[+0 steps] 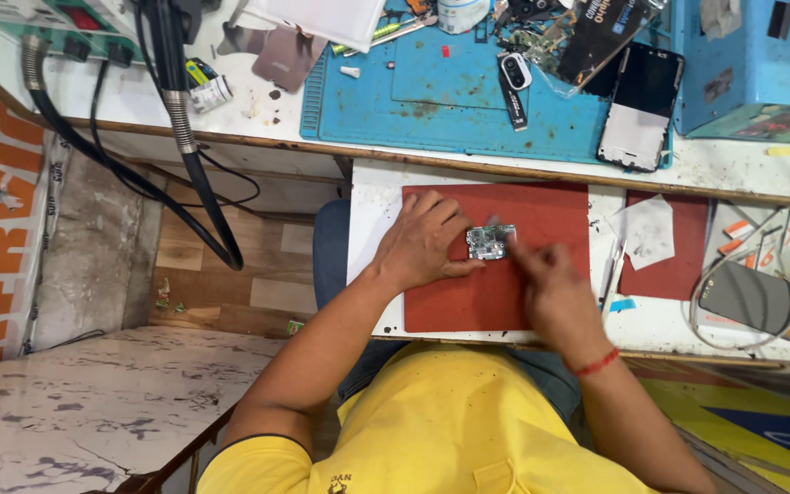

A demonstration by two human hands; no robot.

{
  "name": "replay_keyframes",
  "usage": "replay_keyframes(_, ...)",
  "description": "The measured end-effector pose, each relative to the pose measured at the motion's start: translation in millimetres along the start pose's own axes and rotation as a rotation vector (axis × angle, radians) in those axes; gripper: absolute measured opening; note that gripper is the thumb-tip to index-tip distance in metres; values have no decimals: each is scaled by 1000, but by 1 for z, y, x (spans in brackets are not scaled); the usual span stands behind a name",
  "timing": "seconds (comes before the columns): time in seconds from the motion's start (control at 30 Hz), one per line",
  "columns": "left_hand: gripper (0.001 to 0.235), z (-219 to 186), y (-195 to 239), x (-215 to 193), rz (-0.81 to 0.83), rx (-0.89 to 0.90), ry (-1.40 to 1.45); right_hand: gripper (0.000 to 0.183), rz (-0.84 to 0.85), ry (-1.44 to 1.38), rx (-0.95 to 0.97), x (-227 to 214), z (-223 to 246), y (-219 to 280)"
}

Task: The person uses a hot air gun to heat a small circuit board on a red mat, then uses a small metal tool to scrape and clean the board's surface. The person repeatedly scrapes different areas of the board while holding it steady.

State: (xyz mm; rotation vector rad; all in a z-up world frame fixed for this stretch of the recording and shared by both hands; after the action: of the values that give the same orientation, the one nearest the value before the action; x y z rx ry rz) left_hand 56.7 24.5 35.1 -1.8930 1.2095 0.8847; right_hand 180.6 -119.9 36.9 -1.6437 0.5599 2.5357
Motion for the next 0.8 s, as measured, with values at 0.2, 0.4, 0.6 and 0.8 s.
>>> replay_keyframes(0.2,60,1,-3,-3,-17,25,5,63,-10,-46,-66,0,9,3)
replay_keyframes(0.4,56,6,1,6,2,44,13,66,34,-41,-101,5,7,5)
replay_keyframes(0.6,60,5,2,1,-31,13,14,64,58,-46,-67,1,13,1)
replay_keyframes(0.8,52,-1,1,2,-32,76,-38,61,-16,-55,-80,-4,1,5)
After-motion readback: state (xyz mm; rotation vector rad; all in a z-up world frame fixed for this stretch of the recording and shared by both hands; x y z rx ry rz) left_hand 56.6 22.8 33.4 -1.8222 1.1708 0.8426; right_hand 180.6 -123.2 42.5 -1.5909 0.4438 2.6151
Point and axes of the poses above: each hand's wrist, its own y-axis away from the middle knuckle, its own x-axis out of the palm, z = x × y, the point moved 7 cm from there along -y, towards the middle knuckle, and after that the axes turned 11 degrees about z, right-handed, at the moved point
